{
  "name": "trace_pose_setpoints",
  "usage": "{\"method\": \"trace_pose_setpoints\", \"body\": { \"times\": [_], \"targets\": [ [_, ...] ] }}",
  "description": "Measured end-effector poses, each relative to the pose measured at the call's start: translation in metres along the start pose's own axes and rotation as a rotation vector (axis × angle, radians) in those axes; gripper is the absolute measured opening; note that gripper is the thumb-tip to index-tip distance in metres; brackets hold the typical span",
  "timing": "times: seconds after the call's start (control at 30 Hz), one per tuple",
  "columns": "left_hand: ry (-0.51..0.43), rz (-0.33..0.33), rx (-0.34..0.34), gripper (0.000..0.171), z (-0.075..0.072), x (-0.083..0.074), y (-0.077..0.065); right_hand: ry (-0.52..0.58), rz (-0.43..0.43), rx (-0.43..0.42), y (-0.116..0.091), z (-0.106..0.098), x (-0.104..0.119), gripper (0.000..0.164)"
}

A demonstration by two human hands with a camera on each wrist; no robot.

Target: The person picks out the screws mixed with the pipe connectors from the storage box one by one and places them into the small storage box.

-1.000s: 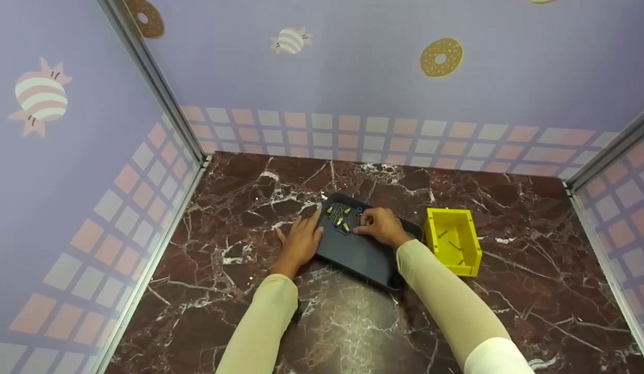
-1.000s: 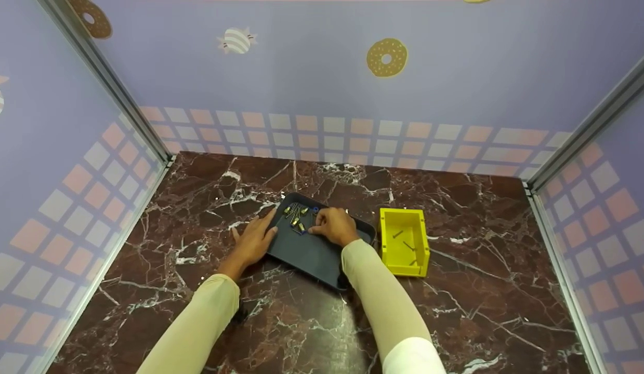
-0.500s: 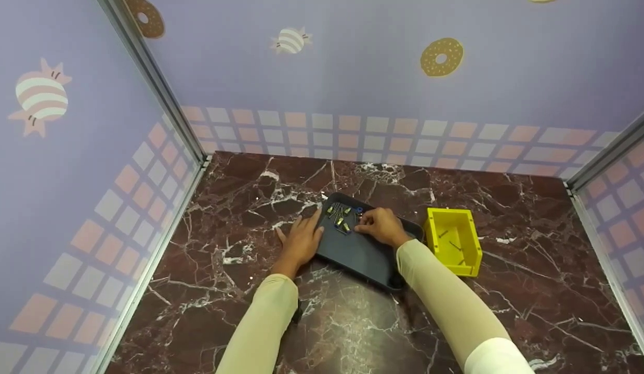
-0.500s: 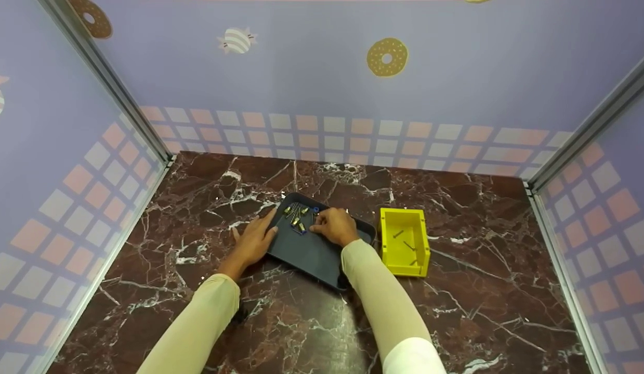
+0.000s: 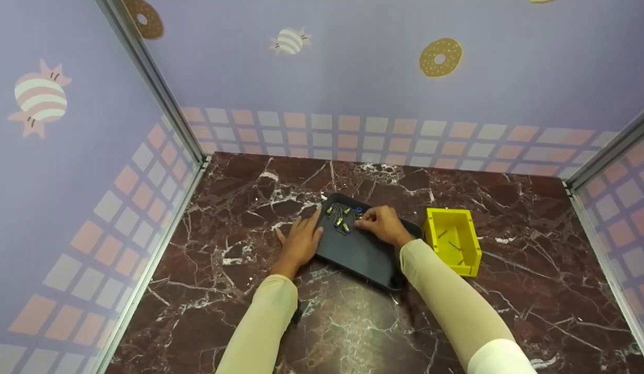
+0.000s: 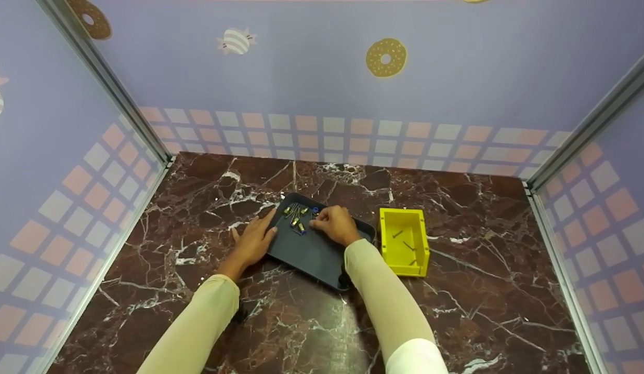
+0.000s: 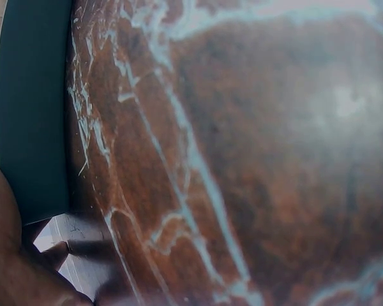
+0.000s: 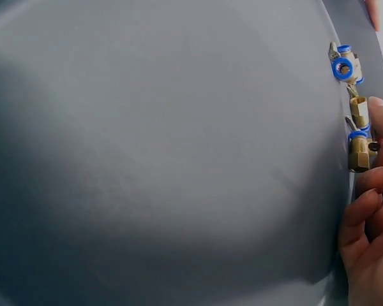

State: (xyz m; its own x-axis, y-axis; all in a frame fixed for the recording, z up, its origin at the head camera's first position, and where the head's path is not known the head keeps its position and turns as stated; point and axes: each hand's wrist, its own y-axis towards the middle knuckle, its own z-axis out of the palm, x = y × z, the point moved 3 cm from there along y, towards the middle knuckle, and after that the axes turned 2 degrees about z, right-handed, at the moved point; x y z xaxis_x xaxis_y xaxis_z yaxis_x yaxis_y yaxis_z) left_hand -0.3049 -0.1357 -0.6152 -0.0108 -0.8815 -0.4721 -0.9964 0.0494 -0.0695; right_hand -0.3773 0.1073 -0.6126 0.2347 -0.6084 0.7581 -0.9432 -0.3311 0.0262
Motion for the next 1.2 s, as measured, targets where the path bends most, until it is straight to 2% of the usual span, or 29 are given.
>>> {"method": "trace_pose_setpoints", "body": {
  "times": [0.27,0.67,0.97,1.2],
  "targets": [
    [-0.01,0.013,-0.004,0.057,0.0,0.0,0.0,0.041,0.011,-0.008,-0.001,-0.009,0.007,0.021],
    [-0.023,0.002,-0.014,0.056,0.002,0.001,0.001,0.062,-0.007,-0.055,-0.008,-0.036,0.015,0.022],
    [-0.016,0.009,-0.015,0.057,0.002,0.001,0.001,0.033,-0.03,-0.115,-0.019,-0.066,0.02,0.024],
    [-0.053,0.024,-0.019,0.056,0.002,0.002,0.001,0.036,-0.032,-0.155,-0.034,-0.099,0.016,0.027]
  ]
}}
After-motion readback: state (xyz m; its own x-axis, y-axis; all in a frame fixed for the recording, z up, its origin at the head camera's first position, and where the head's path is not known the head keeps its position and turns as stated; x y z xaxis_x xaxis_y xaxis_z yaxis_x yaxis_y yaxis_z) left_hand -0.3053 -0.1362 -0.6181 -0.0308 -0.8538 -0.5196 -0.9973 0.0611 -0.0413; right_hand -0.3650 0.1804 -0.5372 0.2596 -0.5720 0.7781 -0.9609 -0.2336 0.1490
